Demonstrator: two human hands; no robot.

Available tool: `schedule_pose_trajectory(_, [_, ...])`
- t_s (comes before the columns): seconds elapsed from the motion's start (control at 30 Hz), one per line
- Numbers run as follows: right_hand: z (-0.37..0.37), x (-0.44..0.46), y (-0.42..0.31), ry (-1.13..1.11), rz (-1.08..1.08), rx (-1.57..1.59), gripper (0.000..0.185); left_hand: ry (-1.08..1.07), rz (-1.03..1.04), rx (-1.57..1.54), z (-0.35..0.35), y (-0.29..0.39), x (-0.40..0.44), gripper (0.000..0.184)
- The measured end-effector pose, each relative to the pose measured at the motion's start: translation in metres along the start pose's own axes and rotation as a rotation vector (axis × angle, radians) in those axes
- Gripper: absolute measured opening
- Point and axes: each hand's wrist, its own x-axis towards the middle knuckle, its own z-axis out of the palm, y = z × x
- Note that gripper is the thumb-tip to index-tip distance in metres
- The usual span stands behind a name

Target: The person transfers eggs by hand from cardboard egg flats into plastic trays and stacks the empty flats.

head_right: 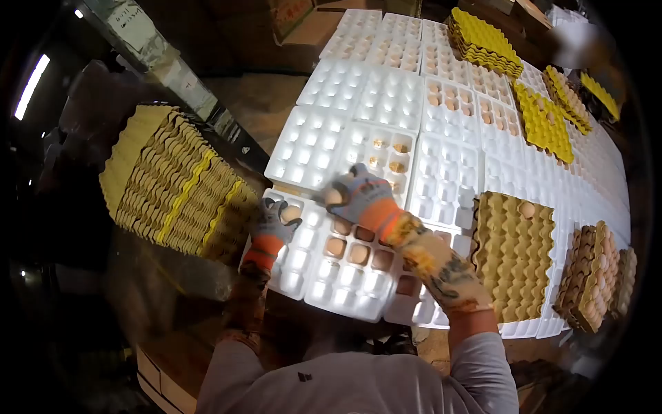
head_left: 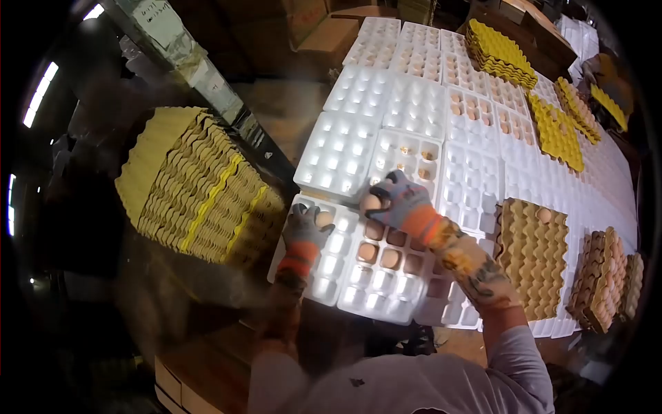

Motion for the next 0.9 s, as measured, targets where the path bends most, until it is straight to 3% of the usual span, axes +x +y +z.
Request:
schedule_pose_trajectory(0.1, [0.039,0.071,-0.026,-0.022,-0.026,-0.185,0.038,-0.124,0.002,-0.083,-0.018,-0.005,0.032,0.046])
schedule_pose_trajectory(0.17, [0.068,0.098,-0.029,-0.081,0.029,-0.290,0.037,-0.266,-0.092,-0.319,-0.011,-0.015,0.064,0.041])
schedule_pose_trajectory(0.23, [0.057,0.110,-0.038,-0.148,0.074,-0.401,0.036,-0.297,-0.082,-0.333,-0.002,-0.009,0.093,0.042])
schedule_pose_trajectory(0.3, [0.037,0.115,-0.043,-0.449,0.109,-0.363,0.039,-0.220,0.008,-0.334,0.017,0.000,0.113,0.046])
schedule_pose_trajectory(0.37, [0.048,0.122,-0.027,-0.329,0.149,-0.308,0.044,-0.627,0.094,-0.044,0.025,0.011,0.134,0.059])
schedule_pose_trajectory(0.43, [0.055,0.137,-0.014,-0.189,0.115,-0.237,0.046,-0.605,0.118,0.001,0.025,0.009,0.139,0.058])
schedule_pose_trajectory(0.47, [0.059,0.142,-0.011,-0.238,0.104,-0.255,0.048,-0.599,0.128,0.016,0.030,0.005,0.140,0.058])
schedule_pose_trajectory(0.53, [0.053,0.148,-0.009,-0.300,0.117,-0.301,0.044,-0.410,-0.274,-1.182,0.063,-0.037,0.143,0.045])
schedule_pose_trajectory(0.57, [0.050,0.153,-0.010,-0.366,0.123,-0.351,0.040,-0.411,-0.426,-1.513,0.053,-0.052,0.143,0.040])
schedule_pose_trajectory(0.63, [0.054,0.164,-0.017,-0.267,0.111,-0.297,0.040,-0.328,-0.668,-2.108,0.038,-0.076,0.140,0.035])
schedule_pose_trajectory(0.67, [0.060,0.172,-0.033,-0.174,0.081,-0.307,0.041,-0.330,-0.674,-2.102,0.036,-0.075,0.137,0.035])
schedule_pose_trajectory(0.7, [0.065,0.182,-0.046,-0.075,0.051,-0.314,0.042,-0.189,-0.579,-2.051,0.035,-0.073,0.136,0.034])
schedule_pose_trajectory(0.73, [0.077,0.192,-0.048,-0.074,0.058,-0.304,0.042,-0.059,-0.484,-1.992,0.036,-0.071,0.136,0.034])
schedule_pose_trajectory(0.77, [0.095,0.202,-0.046,-0.111,-0.008,-0.385,0.043,-0.070,-0.489,-1.984,0.041,-0.067,0.136,0.034])
schedule_pose_trajectory(0.83, [0.105,0.200,-0.040,-0.151,-0.064,-0.455,0.044,0.266,-0.227,-1.706,0.056,-0.058,0.140,0.037])
schedule_pose_trajectory(0.9, [0.097,0.176,-0.034,0.275,-0.052,-0.186,0.046,0.245,-0.166,-1.509,0.063,-0.054,0.141,0.039])
